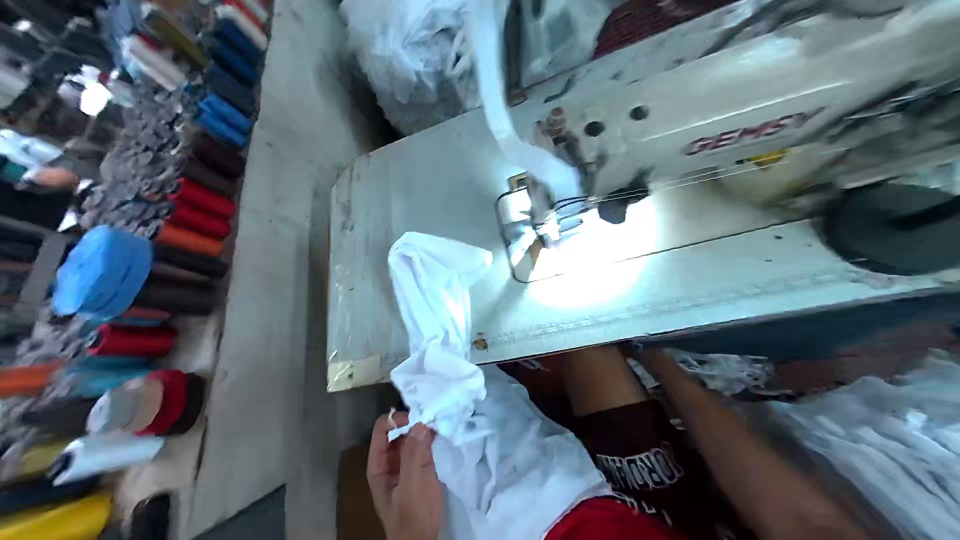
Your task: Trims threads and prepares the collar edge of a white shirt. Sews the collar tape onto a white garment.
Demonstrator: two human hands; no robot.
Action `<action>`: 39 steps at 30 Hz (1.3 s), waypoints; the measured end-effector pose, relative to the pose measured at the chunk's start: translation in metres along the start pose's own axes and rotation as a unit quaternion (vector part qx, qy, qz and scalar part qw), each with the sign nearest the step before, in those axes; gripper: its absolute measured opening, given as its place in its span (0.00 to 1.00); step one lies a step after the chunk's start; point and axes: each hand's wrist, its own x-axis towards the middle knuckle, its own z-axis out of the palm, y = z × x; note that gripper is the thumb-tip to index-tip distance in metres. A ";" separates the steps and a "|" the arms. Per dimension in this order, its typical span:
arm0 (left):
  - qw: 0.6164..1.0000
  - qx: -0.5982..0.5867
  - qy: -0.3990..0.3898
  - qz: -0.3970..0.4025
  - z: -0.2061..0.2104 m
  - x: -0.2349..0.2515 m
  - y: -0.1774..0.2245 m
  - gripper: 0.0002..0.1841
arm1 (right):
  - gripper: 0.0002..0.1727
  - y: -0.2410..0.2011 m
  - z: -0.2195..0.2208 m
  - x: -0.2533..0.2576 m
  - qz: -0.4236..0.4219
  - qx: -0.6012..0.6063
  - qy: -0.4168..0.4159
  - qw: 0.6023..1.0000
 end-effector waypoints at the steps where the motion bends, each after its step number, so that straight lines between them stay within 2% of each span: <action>1: 1.000 -0.001 -0.006 0.001 0.005 -0.002 0.001 0.06 | 0.28 -0.004 -0.010 -0.017 0.013 -0.025 -0.011 1.000; 2: 1.000 0.000 -0.018 -0.001 0.010 -0.005 0.002 0.08 | 0.26 -0.005 -0.026 -0.041 0.045 -0.021 -0.018 0.999; 5: 0.998 -0.004 -0.068 -0.014 0.028 -0.011 0.000 0.14 | 0.25 0.032 -0.049 -0.116 0.097 0.043 0.014 0.994; 8: 0.991 -0.005 -0.131 -0.015 0.039 -0.012 -0.014 0.13 | 0.30 0.043 -0.061 -0.187 0.019 0.137 0.076 0.987; 11: 0.986 0.031 -0.165 0.010 0.047 -0.014 -0.027 0.09 | 0.27 -0.009 -0.071 -0.229 -0.145 0.175 0.140 0.964; 15: 0.986 0.060 -0.153 0.034 0.052 -0.020 -0.028 0.07 | 0.25 -0.104 -0.070 -0.252 -0.376 0.137 0.210 0.892; 19: 0.990 0.042 -0.127 0.055 0.037 -0.025 -0.019 0.07 | 0.22 -0.174 -0.071 -0.257 -0.507 0.081 0.225 0.828; 22: 0.995 0.001 -0.091 0.045 0.024 -0.032 -0.016 0.07 | 0.20 -0.203 -0.067 -0.256 -0.534 0.040 0.236 0.811; 26: 0.997 -0.046 -0.053 0.010 0.014 -0.037 -0.016 0.07 | 0.19 -0.216 -0.060 -0.254 -0.533 0.003 0.254 0.807; 39: 0.993 -0.063 -0.097 0.002 0.017 -0.032 -0.016 0.07 | 0.18 -0.213 -0.058 -0.253 -0.505 -0.008 0.276 0.818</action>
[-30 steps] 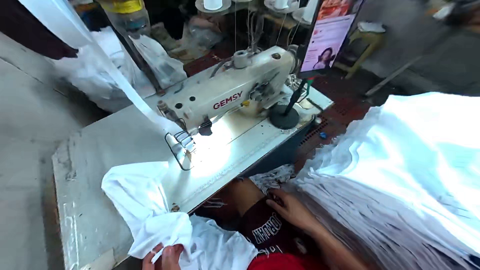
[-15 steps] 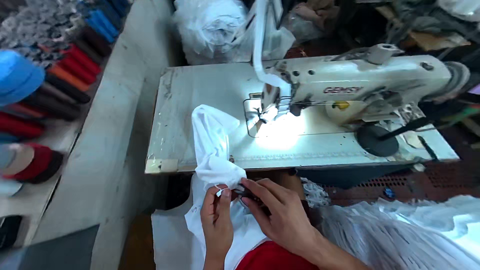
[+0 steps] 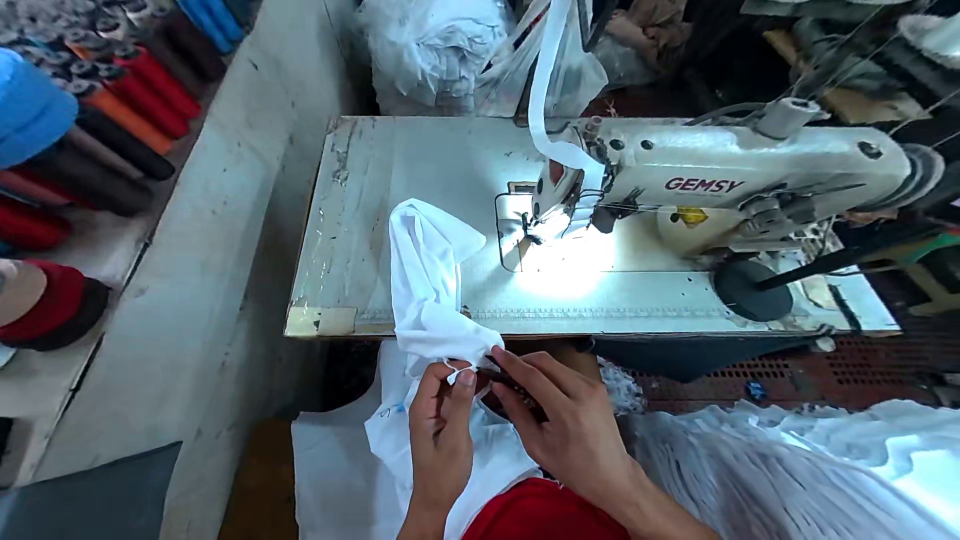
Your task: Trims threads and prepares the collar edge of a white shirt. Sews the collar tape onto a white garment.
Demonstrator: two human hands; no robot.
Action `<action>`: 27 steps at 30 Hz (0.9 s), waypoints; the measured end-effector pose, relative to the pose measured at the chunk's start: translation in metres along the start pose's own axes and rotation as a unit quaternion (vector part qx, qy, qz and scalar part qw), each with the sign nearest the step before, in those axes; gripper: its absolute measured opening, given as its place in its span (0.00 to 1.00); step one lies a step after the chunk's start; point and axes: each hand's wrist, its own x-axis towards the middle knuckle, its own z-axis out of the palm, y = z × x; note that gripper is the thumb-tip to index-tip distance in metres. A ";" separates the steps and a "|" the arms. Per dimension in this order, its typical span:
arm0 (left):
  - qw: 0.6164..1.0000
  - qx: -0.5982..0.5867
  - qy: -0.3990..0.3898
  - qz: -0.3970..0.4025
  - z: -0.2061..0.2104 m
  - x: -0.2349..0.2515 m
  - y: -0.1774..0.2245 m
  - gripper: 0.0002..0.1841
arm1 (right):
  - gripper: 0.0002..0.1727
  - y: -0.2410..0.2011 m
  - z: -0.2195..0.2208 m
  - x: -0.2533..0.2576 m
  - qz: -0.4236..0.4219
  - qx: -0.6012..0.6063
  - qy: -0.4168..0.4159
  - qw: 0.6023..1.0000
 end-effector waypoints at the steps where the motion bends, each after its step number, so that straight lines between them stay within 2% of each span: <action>1: 1.000 -0.003 0.000 0.000 0.000 0.000 0.000 0.07 | 0.18 0.000 0.000 0.000 -0.002 -0.001 -0.002 1.000; 11: 1.000 -0.007 -0.022 -0.009 0.001 -0.001 0.000 0.06 | 0.18 0.002 0.009 0.001 -0.019 0.000 0.018 1.000; 15: 0.999 -0.002 -0.037 -0.009 0.001 0.000 0.000 0.07 | 0.14 0.006 0.010 -0.002 -0.041 0.005 0.019 0.999; 19: 0.999 -0.029 -0.033 -0.019 0.002 0.000 -0.001 0.08 | 0.15 0.008 0.003 -0.003 -0.023 0.023 0.044 0.999; 27: 0.996 -0.067 -0.032 -0.039 0.000 0.000 -0.002 0.08 | 0.17 0.007 0.001 -0.006 -0.015 0.013 0.019 1.000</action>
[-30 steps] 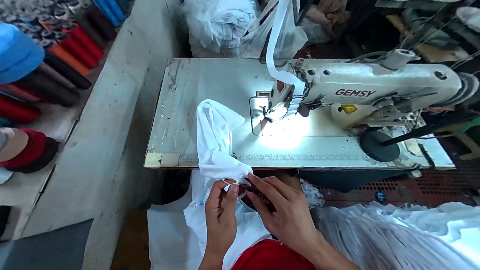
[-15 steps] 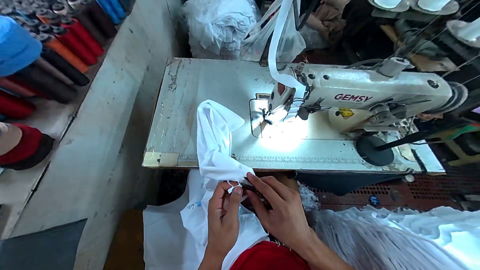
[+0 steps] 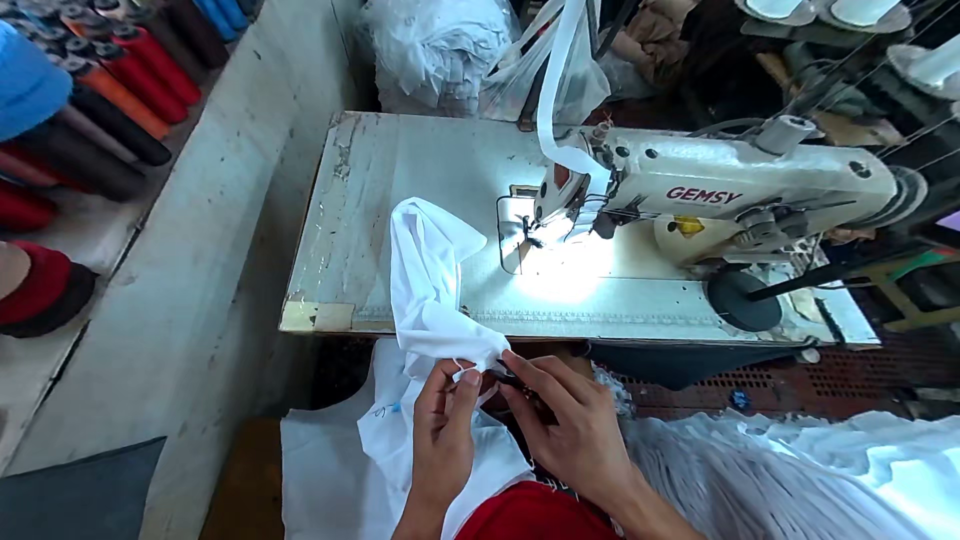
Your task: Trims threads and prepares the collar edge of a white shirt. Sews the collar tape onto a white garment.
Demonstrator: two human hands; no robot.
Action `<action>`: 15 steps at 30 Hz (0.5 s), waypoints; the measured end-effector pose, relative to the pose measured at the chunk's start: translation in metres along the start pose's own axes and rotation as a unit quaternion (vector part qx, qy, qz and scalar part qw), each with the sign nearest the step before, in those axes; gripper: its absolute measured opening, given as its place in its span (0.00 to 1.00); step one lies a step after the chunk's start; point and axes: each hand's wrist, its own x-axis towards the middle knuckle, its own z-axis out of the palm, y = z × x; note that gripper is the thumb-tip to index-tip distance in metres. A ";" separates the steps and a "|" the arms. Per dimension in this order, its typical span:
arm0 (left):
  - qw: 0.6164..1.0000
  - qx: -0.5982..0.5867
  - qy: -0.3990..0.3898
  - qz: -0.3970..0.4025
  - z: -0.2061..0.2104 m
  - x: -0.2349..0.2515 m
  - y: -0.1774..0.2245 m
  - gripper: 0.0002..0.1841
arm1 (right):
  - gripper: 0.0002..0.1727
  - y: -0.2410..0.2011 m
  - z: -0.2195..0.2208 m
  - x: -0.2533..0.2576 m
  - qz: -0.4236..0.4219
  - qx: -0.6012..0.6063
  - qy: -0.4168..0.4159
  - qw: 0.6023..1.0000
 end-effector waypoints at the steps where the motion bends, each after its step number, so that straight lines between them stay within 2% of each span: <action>1: 1.000 0.000 0.000 0.000 0.000 0.000 0.000 0.08 | 0.17 0.000 0.001 0.000 0.000 0.000 -0.002 1.000; 15: 1.000 -0.006 0.000 0.000 0.001 -0.001 0.000 0.07 | 0.17 -0.001 0.001 -0.001 -0.002 0.002 -0.007 1.000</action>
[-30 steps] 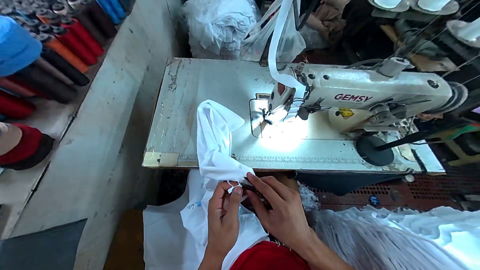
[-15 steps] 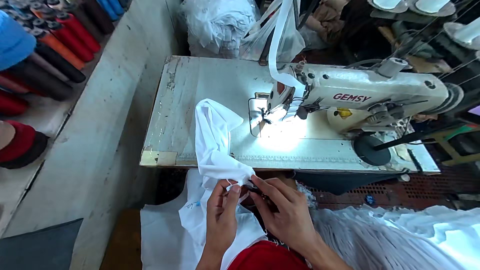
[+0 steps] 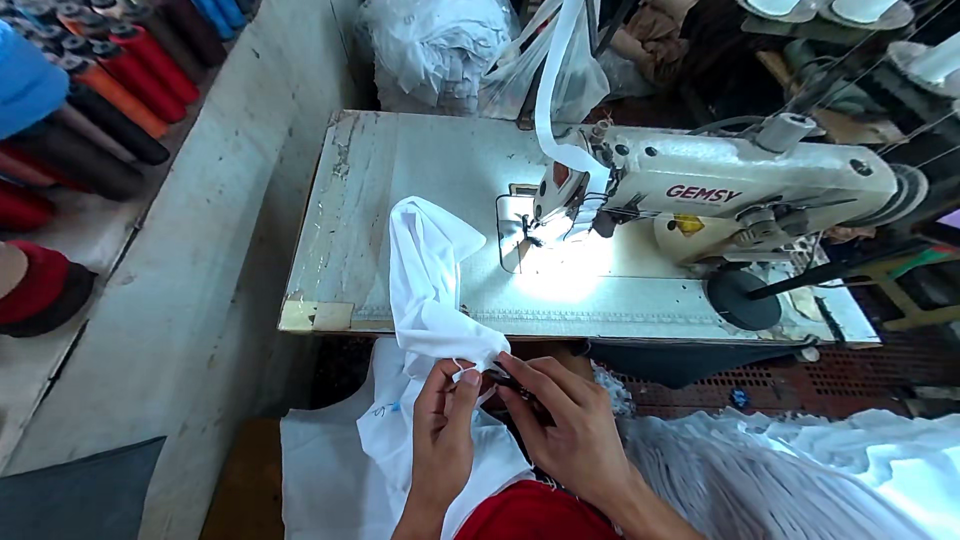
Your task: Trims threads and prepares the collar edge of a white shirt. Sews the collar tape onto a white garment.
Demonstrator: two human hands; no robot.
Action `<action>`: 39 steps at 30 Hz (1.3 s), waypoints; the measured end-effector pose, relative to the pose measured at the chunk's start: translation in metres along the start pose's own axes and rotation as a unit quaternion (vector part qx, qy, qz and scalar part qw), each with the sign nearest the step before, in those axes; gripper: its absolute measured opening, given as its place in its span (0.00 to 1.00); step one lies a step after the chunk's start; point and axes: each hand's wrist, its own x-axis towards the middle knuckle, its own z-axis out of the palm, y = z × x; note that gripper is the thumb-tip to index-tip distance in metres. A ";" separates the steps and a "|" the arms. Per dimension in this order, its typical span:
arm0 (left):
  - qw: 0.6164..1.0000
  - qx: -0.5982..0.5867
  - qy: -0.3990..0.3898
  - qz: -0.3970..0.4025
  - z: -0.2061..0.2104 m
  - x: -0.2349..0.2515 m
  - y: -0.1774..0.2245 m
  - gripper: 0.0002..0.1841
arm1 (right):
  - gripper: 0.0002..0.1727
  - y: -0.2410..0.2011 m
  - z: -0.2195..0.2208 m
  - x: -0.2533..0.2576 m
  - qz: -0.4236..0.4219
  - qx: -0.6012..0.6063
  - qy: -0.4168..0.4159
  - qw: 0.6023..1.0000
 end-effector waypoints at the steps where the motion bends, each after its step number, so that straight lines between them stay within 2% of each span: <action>1: 1.000 0.005 0.001 0.000 0.000 0.000 0.000 0.07 | 0.17 0.000 0.000 0.000 0.001 0.000 -0.001 1.000; 13: 1.000 0.014 -0.004 0.011 0.002 0.000 0.000 0.06 | 0.16 -0.003 0.007 -0.002 -0.020 -0.063 0.035 0.997; 27: 1.000 0.004 0.009 0.007 0.002 -0.001 -0.003 0.06 | 0.16 -0.003 0.004 -0.002 -0.005 -0.047 0.033 0.998; 33: 0.999 0.042 0.013 0.023 0.003 -0.002 -0.003 0.06 | 0.16 -0.005 0.004 -0.002 -0.004 -0.073 0.021 0.997; 39: 0.998 0.055 -0.005 0.032 0.003 0.000 -0.003 0.07 | 0.16 -0.004 0.004 0.001 -0.002 -0.045 0.024 0.999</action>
